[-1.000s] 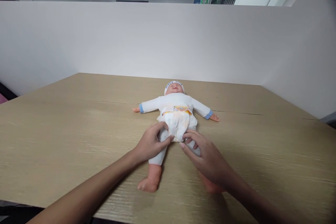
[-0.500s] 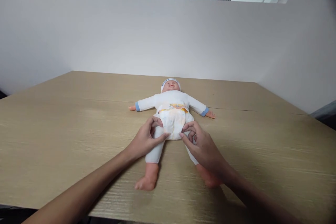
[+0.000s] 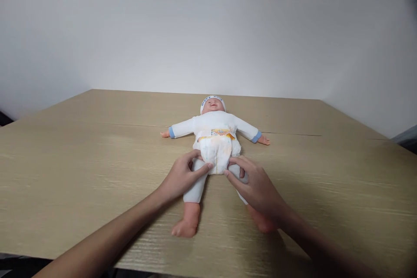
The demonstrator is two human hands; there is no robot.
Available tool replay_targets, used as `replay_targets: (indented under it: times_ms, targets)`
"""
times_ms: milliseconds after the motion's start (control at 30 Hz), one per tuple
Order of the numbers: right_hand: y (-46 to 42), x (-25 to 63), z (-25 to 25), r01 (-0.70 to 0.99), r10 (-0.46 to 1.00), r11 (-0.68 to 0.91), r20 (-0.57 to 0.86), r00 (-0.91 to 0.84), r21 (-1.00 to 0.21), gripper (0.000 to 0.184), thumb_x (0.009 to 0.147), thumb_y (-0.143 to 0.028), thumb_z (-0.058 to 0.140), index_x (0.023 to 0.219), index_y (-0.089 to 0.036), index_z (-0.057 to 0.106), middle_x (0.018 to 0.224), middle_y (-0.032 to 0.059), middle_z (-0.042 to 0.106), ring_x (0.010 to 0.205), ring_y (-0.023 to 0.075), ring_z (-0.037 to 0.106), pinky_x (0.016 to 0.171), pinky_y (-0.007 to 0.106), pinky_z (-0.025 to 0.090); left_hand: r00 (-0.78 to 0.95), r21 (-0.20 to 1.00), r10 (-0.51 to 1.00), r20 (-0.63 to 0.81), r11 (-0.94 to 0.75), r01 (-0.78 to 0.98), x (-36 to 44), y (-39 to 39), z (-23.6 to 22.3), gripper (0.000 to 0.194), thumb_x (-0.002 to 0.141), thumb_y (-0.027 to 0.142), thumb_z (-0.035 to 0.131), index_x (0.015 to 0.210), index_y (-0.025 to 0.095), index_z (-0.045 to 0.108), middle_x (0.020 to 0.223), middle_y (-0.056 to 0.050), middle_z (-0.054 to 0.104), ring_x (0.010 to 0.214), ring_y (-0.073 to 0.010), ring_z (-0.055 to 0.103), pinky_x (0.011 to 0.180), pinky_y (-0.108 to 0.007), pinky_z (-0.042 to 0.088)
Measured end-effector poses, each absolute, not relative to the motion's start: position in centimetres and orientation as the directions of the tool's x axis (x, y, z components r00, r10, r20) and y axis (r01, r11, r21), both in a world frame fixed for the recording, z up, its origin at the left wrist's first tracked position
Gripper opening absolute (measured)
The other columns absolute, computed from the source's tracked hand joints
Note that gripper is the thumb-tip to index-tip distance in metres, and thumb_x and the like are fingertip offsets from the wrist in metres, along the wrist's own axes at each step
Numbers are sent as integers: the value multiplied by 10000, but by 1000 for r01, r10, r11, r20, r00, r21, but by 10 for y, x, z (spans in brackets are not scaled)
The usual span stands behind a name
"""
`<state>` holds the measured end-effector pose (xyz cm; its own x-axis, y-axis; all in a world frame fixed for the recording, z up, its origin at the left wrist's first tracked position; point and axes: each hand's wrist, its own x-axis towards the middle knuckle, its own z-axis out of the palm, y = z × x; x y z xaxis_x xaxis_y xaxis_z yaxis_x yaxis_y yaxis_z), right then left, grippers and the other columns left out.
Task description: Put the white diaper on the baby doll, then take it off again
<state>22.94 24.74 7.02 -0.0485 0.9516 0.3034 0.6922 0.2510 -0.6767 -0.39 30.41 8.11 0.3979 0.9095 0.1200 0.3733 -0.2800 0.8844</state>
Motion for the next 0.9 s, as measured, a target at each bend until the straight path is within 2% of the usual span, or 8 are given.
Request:
replay_targets:
  times_ms: [133,333,433,533,767,900]
  targets:
    - [247,226,70,649,957,241,287,-36,-722,238,995,-397,650,1132,-225,743,987,42,714,805,214,584,804,370,518,435,929,898,65,-213,302,-4,314,86,388,936,580,727,986,196,712,881,-7,676,797,-181,568,705,-297,436]
    - [241,225,76,622,955,262,291,-58,-738,263,1017,-392,606,1189,-250,745,1192,79,756,876,225,620,880,411,545,462,968,887,16,-130,215,-8,321,84,450,924,597,754,1110,188,727,1060,-87,747,954,-239,657,782,-340,524]
    - [239,226,77,639,964,225,263,-36,-736,306,1014,-433,591,1203,-248,745,1015,70,742,832,234,617,794,396,546,450,967,892,30,-141,214,-7,319,80,446,932,585,750,1151,197,730,1091,-91,762,983,-249,664,800,-352,536]
    - [240,227,75,653,977,155,213,11,-741,359,1006,-487,578,1219,-246,737,842,40,651,786,240,607,693,362,514,430,962,901,53,-162,221,-5,319,75,428,935,569,750,1135,192,722,1087,-82,759,968,-241,660,827,-361,538]
    - [249,227,72,517,982,113,175,74,-849,306,969,-495,651,1134,-238,640,985,40,784,703,191,599,663,336,483,419,940,906,66,-196,277,-7,320,75,402,942,573,736,1059,190,710,938,-36,700,846,-198,592,729,-317,487]
    - [251,233,79,519,975,48,151,160,-854,341,926,-549,711,1078,-247,668,998,41,831,712,201,659,687,341,496,429,948,902,47,-175,266,-9,319,77,408,943,572,735,1074,186,714,973,-51,713,856,-205,603,750,-333,499]
